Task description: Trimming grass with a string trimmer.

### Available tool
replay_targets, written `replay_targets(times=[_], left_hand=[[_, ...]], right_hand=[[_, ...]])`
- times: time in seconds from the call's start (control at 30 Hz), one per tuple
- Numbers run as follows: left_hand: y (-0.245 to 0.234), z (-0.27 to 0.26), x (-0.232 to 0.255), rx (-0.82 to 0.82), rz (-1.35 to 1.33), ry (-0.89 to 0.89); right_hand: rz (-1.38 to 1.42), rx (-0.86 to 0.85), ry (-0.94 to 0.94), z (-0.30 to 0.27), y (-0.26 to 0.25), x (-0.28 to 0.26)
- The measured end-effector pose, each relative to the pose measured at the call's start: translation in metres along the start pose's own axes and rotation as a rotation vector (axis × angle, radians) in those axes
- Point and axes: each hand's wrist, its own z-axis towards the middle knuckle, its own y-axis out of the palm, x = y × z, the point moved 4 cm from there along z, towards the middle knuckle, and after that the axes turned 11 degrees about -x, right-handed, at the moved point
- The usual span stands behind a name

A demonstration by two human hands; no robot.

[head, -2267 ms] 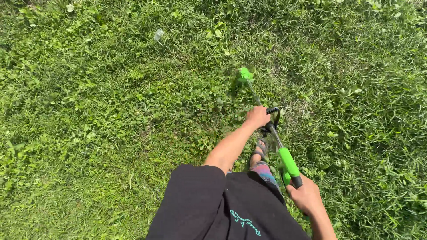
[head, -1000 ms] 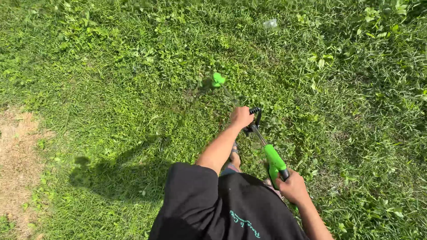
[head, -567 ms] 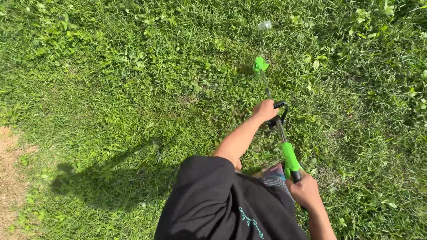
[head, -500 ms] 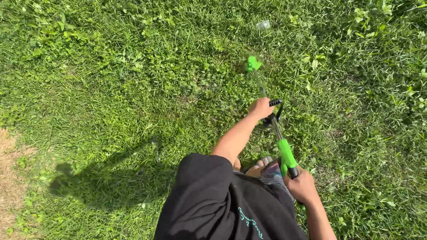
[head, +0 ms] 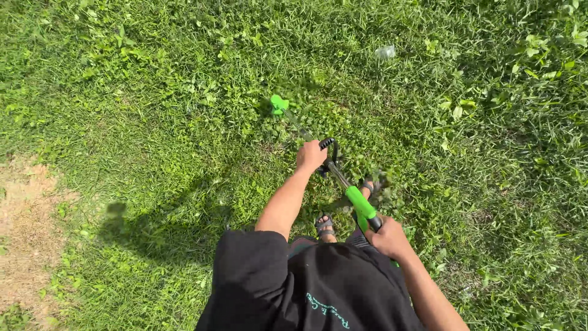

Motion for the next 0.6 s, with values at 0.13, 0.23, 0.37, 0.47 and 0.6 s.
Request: replay_targets(times=[0.13,0.23,0.37,0.47,0.6], left_hand=[[0.005,0.04,0.029,-0.025,-0.028,-0.044],[0.0,0.059,0.088,-0.029,-0.063,-0.037],[0.033,0.096,0.152,-0.028,-0.154,0.091],[0.035,0.113,0.197,0.023,-0.155,0.17],[0.013,0.11,0.24,-0.08,-0.245,0.143]], right_hand=[[-0.028,-0.005,-0.003,0.02,-0.051,0.009],[-0.115,0.021,-0.022,0.025,-0.1,0.005],[-0.095,0.054,0.101,0.003,-0.159,-0.002],[-0.109,0.07,0.148,-0.004,-0.195,-0.008],[-0.176,0.025,0.232,0.007,-0.229,-0.011]])
